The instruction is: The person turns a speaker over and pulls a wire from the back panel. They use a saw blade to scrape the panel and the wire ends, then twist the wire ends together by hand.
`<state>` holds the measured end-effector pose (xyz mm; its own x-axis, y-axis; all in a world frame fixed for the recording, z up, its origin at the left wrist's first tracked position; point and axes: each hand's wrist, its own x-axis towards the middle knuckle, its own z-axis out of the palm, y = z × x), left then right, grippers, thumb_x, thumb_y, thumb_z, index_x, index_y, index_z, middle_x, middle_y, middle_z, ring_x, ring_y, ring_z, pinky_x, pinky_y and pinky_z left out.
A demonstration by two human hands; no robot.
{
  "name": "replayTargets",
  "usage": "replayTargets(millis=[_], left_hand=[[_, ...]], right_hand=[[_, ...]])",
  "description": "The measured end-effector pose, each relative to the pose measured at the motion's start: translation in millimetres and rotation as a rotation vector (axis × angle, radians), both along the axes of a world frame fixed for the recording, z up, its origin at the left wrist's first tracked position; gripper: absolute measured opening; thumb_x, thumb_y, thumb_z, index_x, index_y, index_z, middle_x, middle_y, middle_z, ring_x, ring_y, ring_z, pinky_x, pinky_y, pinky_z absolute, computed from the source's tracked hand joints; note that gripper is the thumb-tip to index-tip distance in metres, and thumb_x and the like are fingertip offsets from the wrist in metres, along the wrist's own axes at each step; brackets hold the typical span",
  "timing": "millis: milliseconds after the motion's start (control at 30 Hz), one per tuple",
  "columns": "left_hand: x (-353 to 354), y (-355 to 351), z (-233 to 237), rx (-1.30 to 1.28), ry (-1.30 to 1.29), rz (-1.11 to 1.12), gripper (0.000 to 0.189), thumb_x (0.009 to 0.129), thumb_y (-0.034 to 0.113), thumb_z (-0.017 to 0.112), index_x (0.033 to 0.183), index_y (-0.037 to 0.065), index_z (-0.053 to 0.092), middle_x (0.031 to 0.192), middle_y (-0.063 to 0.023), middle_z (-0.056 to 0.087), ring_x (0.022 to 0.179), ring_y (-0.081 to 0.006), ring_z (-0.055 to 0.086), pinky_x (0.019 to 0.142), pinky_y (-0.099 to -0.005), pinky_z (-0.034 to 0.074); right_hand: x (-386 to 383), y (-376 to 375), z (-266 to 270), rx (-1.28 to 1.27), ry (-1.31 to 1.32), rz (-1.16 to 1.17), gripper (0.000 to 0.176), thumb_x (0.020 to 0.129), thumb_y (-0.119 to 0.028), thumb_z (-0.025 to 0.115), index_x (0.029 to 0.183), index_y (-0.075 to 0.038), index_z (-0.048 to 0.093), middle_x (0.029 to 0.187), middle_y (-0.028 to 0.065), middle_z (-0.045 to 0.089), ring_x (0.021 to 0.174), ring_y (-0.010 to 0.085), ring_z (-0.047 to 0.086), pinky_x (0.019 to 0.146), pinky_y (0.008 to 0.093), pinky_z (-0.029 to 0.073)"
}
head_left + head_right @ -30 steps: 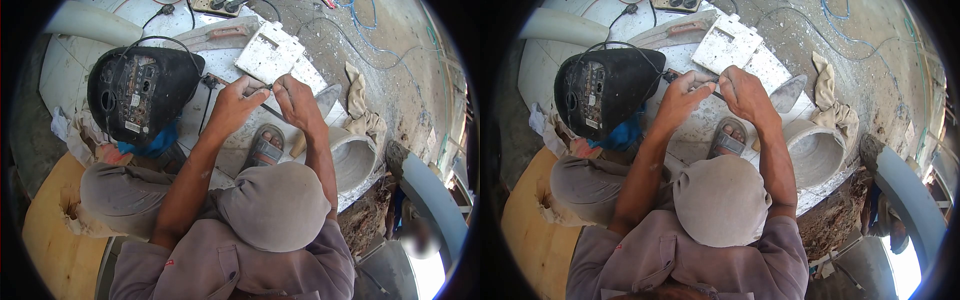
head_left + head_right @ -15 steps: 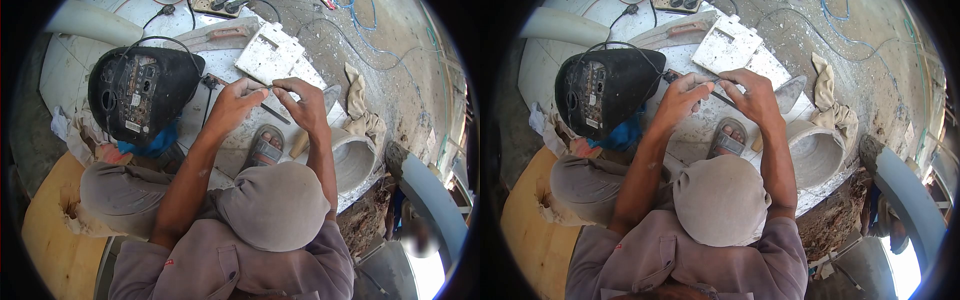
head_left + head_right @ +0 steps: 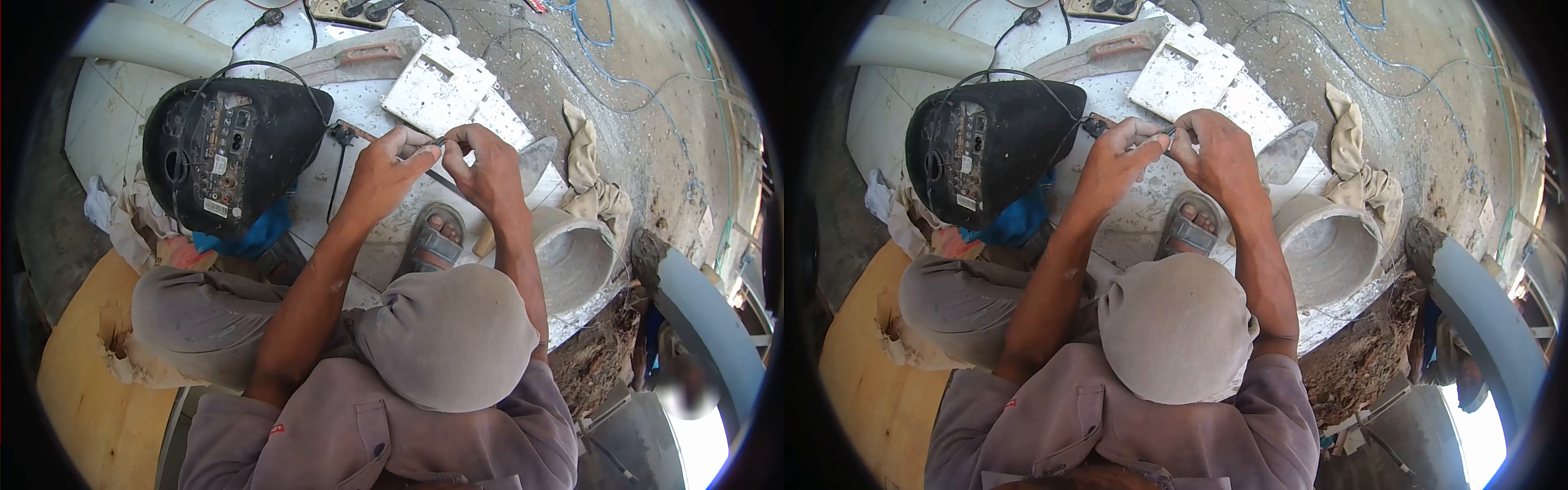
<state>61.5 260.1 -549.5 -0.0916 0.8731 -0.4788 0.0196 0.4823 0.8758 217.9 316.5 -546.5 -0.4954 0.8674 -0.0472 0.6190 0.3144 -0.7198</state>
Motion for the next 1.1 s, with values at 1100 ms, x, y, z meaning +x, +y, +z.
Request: replayTargets(millis=[1100], left_hand=[[-19,5,17,-0.212,-0.247,-0.139,0.031,0.086,0.029,0.064,0.098,0.000,0.064,0.076,-0.0032,0.058,0.059,-0.0081,0.048,0.051,-0.0218,0.039]], right_hand=[[18,7,-12,-0.377,0.374,0.047,0.019,0.086,-0.022,0.068,0.089,-0.003,0.066,0.082,0.0052,0.064,0.076,0.0152,0.059,0.070,0.0292,0.046]])
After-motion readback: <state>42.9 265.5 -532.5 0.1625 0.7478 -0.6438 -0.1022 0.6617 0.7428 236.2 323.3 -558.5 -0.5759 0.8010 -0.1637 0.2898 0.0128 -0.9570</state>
